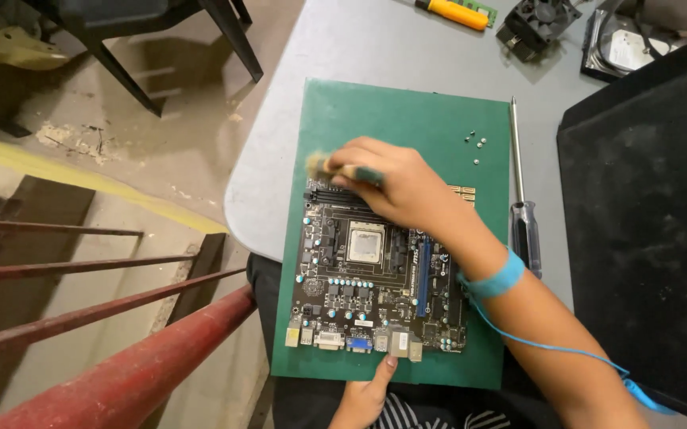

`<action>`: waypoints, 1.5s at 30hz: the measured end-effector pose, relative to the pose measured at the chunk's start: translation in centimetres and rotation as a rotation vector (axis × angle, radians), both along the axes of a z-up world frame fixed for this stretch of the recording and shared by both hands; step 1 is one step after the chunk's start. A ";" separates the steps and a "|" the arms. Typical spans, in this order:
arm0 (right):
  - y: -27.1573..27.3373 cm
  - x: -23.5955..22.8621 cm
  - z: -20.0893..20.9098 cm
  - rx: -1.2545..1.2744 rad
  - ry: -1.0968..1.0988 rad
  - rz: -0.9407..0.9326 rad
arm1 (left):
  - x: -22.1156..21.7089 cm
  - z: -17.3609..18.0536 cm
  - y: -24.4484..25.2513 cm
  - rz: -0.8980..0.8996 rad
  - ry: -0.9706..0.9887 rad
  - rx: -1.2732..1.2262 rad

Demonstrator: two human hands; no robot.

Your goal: The person cleans a computer motherboard with a brush, sweeping across the surface to remove dust. They then pick up a CPU fan and place it onto the motherboard.

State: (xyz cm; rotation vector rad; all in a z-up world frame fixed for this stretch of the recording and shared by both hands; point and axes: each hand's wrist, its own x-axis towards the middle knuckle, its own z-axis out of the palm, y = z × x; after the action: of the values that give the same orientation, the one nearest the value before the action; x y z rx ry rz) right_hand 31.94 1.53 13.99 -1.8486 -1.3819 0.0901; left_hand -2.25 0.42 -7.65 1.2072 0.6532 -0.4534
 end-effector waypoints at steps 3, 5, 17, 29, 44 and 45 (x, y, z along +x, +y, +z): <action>0.1 1.4 -0.6 0.075 -0.053 -0.122 | 0.1 0.4 0.0 0.011 -0.091 0.025; 1.0 0.4 -0.6 0.161 0.034 -0.094 | 0.3 0.9 0.3 -0.036 0.022 0.018; -4.3 2.2 0.6 0.033 0.161 -0.119 | 0.8 1.7 0.2 0.003 0.148 0.063; -15.2 -0.6 -0.9 0.025 0.271 -0.557 | 0.9 0.5 -0.3 0.165 0.124 0.125; -20.8 -10.2 -0.5 0.139 0.181 -0.769 | 2.1 4.6 -1.5 0.303 0.119 0.099; -20.9 -11.0 -1.5 0.128 0.208 -0.752 | 2.2 5.5 -1.6 0.274 0.169 0.117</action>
State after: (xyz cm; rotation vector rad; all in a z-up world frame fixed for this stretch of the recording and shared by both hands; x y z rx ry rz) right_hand 20.98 -19.35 12.46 -2.0604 -0.4827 -0.1829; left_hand -0.04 -1.15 -2.14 1.1753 0.9873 -0.2912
